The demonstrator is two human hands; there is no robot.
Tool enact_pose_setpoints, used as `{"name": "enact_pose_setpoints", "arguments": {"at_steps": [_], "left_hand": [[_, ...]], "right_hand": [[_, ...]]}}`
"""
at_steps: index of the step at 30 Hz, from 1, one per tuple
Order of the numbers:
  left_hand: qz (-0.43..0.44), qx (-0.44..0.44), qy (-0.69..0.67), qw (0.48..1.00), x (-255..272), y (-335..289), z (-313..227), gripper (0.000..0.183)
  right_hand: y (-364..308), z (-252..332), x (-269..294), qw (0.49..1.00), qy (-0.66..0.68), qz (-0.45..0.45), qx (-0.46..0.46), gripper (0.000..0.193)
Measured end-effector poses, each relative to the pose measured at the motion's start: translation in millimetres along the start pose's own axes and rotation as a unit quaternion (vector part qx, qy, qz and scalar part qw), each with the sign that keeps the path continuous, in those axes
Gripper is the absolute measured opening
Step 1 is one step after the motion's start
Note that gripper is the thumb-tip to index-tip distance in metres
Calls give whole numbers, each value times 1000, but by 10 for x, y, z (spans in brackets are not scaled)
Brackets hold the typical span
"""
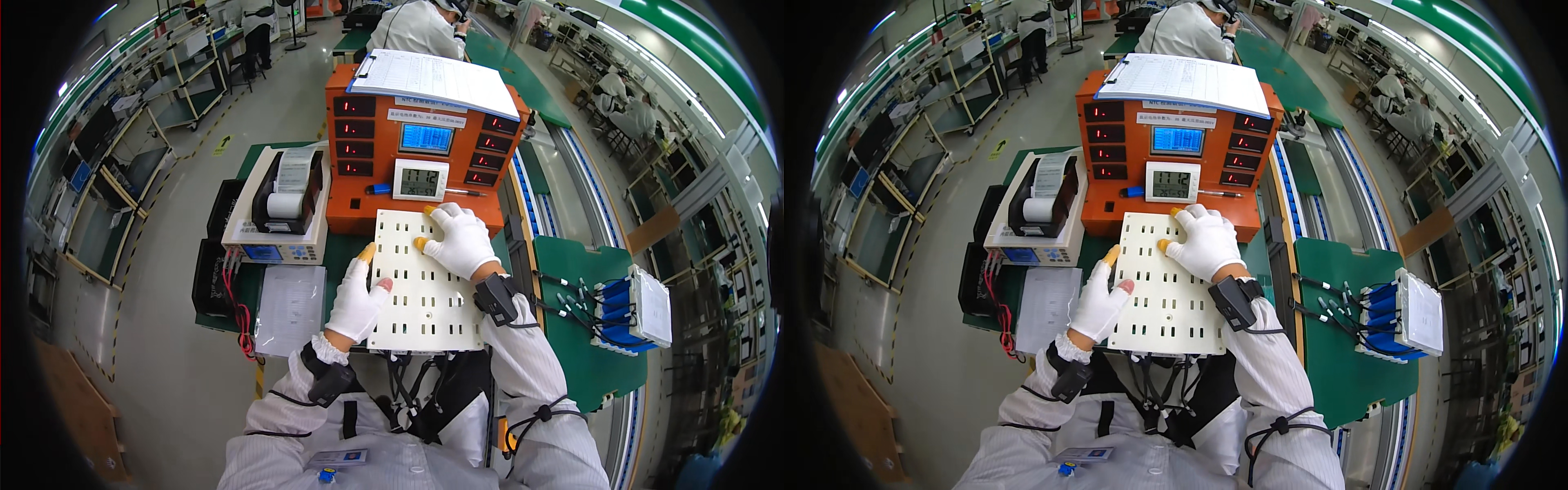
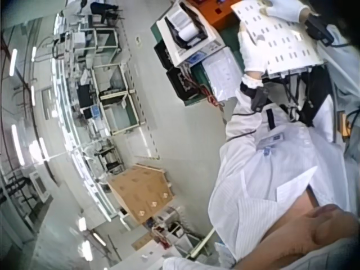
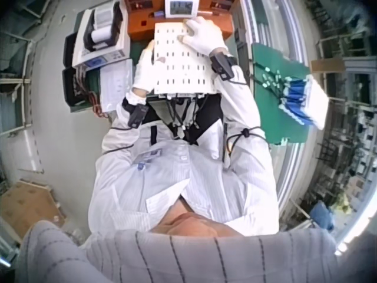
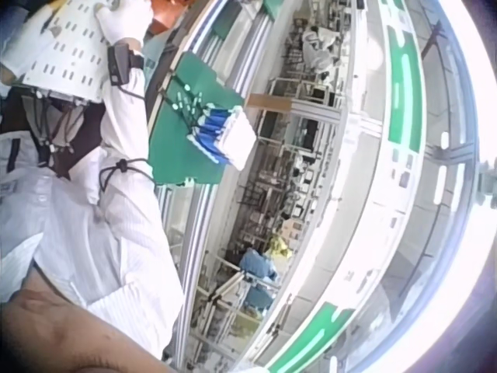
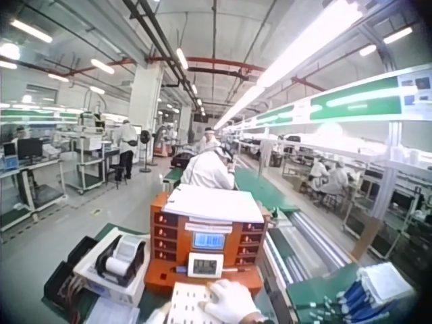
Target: Testing battery packs by connecting leads to a testing rig and checking readings, then assembling the protective casing using an electric screwdriver.
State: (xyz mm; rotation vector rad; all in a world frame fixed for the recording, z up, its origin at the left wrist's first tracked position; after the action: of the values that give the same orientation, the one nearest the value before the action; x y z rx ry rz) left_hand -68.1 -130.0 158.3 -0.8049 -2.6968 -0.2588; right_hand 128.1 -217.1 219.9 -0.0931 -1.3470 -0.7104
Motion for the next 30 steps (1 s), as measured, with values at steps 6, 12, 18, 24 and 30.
{"name": "enact_pose_setpoints", "arguments": {"at_steps": [6,12,18,24,30], "left_hand": [[-73,-236,181,952,78,-53,-182,56],[-17,-295,284,912,89,-38,-232,37],[3,-316,241,918,167,6,-208,43],[6,-315,263,912,203,-18,-94,49],[55,-330,225,915,22,61,44,44]], "right_hand": [[-142,23,-86,996,-70,-15,56,60],[-501,-65,76,996,-10,-17,86,58],[-1275,-853,1662,954,-201,-221,19,65],[-2359,-1780,4480,800,-441,-392,-112,55],[-4496,-3295,7407,754,-559,-247,-241,56]]}}
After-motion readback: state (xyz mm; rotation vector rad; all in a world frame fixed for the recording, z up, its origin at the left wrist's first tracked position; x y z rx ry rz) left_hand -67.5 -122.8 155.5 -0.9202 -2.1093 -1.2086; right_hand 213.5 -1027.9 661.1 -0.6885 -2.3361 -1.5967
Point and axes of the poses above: each hand's wrist, its own y-axis towards the middle knuckle, its own x-axis out of the back of the hand, z = x × y, the point moved 2 cm from there along y, towards the middle knuckle, and after that the axes turned 14 degrees about -z, right-handed, at the moved point
